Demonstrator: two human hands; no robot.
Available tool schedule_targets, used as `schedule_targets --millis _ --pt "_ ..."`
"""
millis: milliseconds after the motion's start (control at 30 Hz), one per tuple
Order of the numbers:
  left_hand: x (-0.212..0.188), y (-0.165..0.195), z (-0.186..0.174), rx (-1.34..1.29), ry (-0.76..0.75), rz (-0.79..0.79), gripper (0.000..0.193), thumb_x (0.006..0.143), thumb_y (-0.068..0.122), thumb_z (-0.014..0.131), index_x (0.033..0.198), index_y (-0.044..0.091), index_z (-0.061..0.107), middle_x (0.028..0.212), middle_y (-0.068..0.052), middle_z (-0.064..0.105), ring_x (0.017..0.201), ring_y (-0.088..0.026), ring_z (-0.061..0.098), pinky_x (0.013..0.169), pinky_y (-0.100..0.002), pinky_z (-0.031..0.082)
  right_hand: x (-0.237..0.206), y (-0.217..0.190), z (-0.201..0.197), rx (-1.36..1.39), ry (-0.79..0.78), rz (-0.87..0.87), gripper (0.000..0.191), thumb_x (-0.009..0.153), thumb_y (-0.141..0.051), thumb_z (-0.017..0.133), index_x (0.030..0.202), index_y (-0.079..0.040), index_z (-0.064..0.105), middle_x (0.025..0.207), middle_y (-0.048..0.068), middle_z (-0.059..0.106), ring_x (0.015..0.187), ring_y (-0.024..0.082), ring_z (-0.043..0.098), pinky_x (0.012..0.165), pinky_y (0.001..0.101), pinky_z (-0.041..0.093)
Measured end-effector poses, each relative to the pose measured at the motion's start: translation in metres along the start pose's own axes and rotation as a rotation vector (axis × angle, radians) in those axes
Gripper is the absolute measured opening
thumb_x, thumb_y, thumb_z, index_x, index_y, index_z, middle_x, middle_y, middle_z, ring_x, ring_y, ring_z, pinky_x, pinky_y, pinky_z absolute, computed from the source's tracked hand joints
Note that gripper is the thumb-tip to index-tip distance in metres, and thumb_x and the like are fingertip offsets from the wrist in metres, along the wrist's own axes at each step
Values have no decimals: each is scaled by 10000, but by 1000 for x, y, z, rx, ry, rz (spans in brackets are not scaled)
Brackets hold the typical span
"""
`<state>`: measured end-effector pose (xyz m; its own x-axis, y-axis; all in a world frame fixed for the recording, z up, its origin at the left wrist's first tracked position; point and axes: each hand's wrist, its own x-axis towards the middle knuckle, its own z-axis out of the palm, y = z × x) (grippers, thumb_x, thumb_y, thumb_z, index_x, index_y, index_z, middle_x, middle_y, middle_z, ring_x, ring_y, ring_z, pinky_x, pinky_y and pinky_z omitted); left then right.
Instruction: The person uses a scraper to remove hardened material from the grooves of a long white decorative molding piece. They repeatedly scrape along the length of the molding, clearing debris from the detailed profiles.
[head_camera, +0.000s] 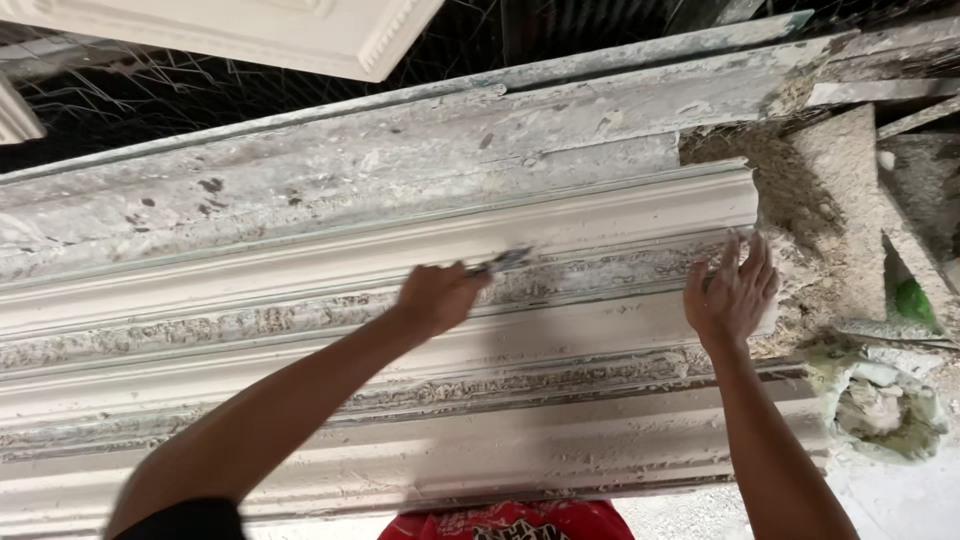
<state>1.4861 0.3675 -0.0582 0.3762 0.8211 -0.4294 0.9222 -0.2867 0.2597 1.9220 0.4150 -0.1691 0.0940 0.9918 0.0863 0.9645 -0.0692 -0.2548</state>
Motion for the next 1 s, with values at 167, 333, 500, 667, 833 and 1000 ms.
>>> schedule_targets --millis 167,333,500,667,833,1000 --pt "49 52 15 58 206 161 398 944 152 554 1330 189 643 931 -123 711 568 -212 651 447 -361 473 -2 5 0 -7 -7 15 645 1104 -487 332 1576 -62 446 1653 280 289 1535 445 257 1232 606 215" --pt "32 44 3 49 113 114 363 994 159 518 1341 179 623 891 -139 692 510 -179 607 374 -351 477 -4 1 0 -10 9 32 658 1096 -497 330 1578 -63 440 1651 306 281 1527 465 267 1222 599 208" --pt "88 106 7 1 60 109 320 1046 132 475 1330 140 624 914 -126 676 544 -190 643 404 -359 519 -5 -1 0 18 -3 61 671 1099 -526 326 1590 -79 423 1637 305 305 1519 452 307 1223 599 213" --pt "87 108 -3 17 51 133 398 986 140 481 1362 184 606 891 -141 676 544 -227 659 428 -392 527 -4 2 -3 -7 34 29 675 1113 -511 311 1589 -45 418 1647 310 320 1493 462 350 1224 586 232" --pt "94 124 -11 -23 72 129 379 1000 145 470 1344 183 624 876 -148 679 542 -222 662 424 -394 533 -9 2 -3 51 27 72 699 1101 -499 309 1566 13 402 1630 286 359 1499 440 365 1239 571 232" --pt "139 173 -2 -13 163 194 309 1019 176 477 1268 168 661 819 -128 663 533 -204 614 410 -371 473 -6 4 0 41 92 52 715 1093 -466 314 1577 61 332 1624 274 378 1498 427 363 1246 546 230"
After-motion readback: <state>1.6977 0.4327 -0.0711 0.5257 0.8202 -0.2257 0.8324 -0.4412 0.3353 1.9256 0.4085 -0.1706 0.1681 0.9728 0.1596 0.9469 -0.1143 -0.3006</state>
